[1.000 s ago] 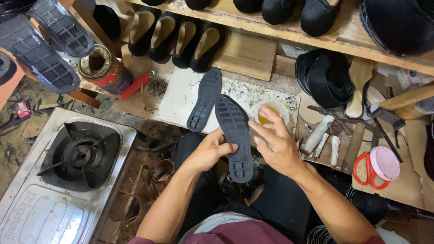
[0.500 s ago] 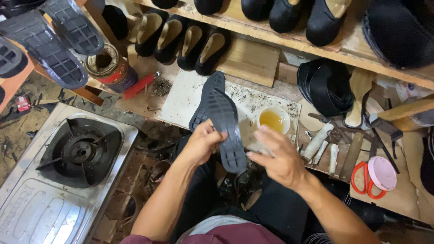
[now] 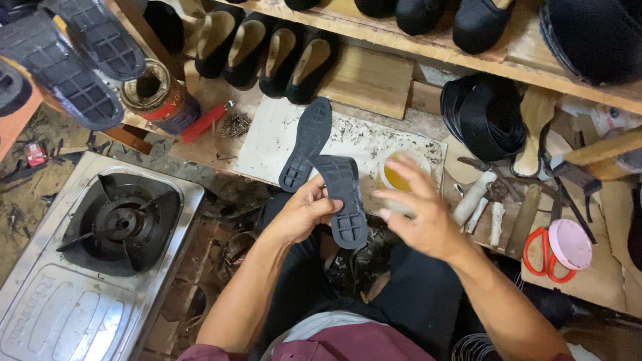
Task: The person applies a yellow liquid to the bottom of several black shoe soles using their fingers. They pick up each sole, spread the liquid across the surface, and place it on a nearby wooden rack. The process is repeated for multiple soles.
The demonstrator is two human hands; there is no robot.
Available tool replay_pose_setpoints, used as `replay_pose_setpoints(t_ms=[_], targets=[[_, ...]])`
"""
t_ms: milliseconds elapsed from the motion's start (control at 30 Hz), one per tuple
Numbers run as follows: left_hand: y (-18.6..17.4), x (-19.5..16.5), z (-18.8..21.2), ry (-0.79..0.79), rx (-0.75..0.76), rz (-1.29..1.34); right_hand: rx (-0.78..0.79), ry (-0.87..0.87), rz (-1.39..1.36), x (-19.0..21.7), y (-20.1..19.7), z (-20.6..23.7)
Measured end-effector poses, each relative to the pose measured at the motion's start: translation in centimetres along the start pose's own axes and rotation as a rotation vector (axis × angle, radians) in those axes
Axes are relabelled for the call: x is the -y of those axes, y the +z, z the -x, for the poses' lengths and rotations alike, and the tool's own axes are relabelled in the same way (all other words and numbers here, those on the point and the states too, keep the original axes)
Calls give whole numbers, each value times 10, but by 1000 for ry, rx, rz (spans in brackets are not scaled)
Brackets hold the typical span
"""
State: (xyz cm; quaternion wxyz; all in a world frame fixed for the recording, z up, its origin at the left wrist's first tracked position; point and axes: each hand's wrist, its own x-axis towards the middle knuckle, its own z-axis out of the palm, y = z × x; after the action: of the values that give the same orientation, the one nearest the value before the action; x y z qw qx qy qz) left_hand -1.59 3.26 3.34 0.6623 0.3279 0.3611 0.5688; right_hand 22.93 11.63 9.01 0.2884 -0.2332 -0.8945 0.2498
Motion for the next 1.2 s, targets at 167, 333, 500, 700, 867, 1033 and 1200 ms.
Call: replay_pose_setpoints(t_ms=[167,333,500,700,867,1033,1200], targets=[[6,-7,0,-63,-108,124,48,-91,-130,16,25,9],[-3,-5,-5,102,-113,101,-92,-161,-88,11,21,14],[8,6,-15,173,-161,149,-175,-112,115,14,30,8],[20,5,-15,324,-314,75,-263,-218,454,42,46,18],[40,12,-8,465,-295,4,-333,82,-74,36,47,11],[28,18,14,414,43,76,-233,500,-1031,5,30,0],[-16,16,41,199,116,627,-230,335,-847,-16,-17,-1]])
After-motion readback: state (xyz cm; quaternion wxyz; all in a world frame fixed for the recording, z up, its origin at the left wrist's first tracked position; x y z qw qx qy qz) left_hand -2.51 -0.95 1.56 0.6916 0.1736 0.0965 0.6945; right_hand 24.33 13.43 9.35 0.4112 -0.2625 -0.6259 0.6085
